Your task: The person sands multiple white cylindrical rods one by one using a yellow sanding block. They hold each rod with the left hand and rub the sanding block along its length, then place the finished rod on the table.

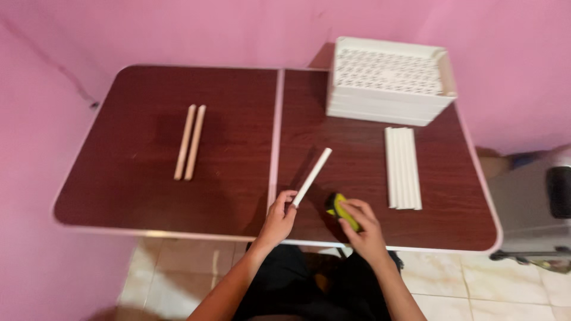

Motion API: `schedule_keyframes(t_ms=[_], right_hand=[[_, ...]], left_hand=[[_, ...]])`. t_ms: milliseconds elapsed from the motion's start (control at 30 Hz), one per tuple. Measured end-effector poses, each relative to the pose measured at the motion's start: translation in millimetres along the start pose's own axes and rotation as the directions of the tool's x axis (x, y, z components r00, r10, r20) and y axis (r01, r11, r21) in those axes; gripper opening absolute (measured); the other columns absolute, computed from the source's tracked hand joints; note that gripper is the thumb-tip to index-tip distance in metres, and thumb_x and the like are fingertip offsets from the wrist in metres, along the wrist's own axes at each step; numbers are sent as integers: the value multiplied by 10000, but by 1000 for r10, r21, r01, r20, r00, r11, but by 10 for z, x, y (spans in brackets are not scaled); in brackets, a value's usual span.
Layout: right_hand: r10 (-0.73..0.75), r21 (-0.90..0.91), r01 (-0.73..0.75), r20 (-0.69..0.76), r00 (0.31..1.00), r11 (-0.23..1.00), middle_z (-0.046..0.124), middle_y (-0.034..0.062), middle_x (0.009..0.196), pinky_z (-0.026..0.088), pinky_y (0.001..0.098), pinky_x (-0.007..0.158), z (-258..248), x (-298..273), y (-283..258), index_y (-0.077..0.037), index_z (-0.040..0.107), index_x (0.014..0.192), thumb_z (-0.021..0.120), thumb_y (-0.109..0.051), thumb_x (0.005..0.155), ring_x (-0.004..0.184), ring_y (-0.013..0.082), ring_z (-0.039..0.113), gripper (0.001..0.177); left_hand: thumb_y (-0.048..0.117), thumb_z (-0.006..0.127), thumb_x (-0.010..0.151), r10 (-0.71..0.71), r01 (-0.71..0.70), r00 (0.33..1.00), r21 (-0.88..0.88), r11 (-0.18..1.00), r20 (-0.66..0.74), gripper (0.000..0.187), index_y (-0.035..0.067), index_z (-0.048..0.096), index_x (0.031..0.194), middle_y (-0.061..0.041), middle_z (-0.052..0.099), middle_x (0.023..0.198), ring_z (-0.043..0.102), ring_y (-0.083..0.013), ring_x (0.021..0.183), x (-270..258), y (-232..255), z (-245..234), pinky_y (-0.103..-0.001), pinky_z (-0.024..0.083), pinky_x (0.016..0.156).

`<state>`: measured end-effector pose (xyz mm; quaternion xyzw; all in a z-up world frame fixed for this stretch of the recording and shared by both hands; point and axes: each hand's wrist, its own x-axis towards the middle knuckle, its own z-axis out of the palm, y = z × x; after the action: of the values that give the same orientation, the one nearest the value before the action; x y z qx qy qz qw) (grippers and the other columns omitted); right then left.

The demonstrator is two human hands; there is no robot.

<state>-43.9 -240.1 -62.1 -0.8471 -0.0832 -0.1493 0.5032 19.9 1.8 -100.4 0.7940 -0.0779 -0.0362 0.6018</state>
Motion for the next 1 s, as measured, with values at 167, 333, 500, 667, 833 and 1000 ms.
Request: schedule_keyframes(t_ms=[167, 333, 500, 667, 833, 1000], right_hand=[[-295, 6, 302, 233, 927, 953, 604, 103, 1328, 581, 364, 948, 566, 95, -538, -152, 721, 1266, 762, -100, 874, 1173, 258, 659, 397], [-567, -167, 617, 269, 779, 769, 602, 91, 1296, 577, 420, 929, 721, 441, -632, -214, 723, 1243, 772, -114, 845, 1117, 278, 659, 413], [-511, -300, 555, 218, 832, 776, 607, 111, 1316, 580, 409, 910, 543, 991, -556, -209, 727, 1239, 746, -103, 863, 1124, 321, 661, 391], [-365, -281, 371, 77, 928, 885, 566, 160, 1339, 580, 404, 983, 580, 1231, -636, -143, 693, 1319, 709, -104, 942, 1171, 333, 645, 380], [-420, -134, 456, 229, 878, 880, 578, 147, 1313, 579, 405, 962, 934, 889, -794, -153, 716, 1268, 745, -112, 884, 1181, 323, 642, 387], [-596, -42, 637, 310, 741, 770, 610, 107, 1279, 570, 402, 1019, 1154, 1046, -759, -193, 738, 1236, 772, -144, 867, 1163, 277, 652, 373]], left_hand=[[51, 538, 972, -104, 90, 993, -216, 972, -55, 94, 31, 595, 1045, -78, 702, 791, 644, -145, 641, -324, -25, -330, -281, 483, 537], [12, 421, 940, -232, 207, 972, -596, 776, 36, 109, 48, 520, 911, -70, 613, 656, 475, -80, 450, -553, -7, -474, -247, 345, 388], [-37, 565, 902, -107, 69, 991, -389, 919, -77, 75, 31, 550, 873, -34, 612, 668, 515, -57, 522, -663, 105, -548, -233, 387, 449], [-61, 622, 866, -3, -37, 989, -264, 964, -149, 104, 25, 564, 865, -8, 621, 682, 542, -39, 581, -613, 240, -627, -224, 430, 498], [-42, 602, 868, -142, 75, 976, -355, 932, -167, 83, 32, 566, 860, -4, 602, 617, 544, -52, 521, -447, 247, -689, -238, 416, 462], [-46, 607, 877, -120, 34, 968, -359, 933, -220, 91, 36, 568, 866, 9, 610, 634, 545, -40, 551, -409, 207, -831, -238, 425, 477]])
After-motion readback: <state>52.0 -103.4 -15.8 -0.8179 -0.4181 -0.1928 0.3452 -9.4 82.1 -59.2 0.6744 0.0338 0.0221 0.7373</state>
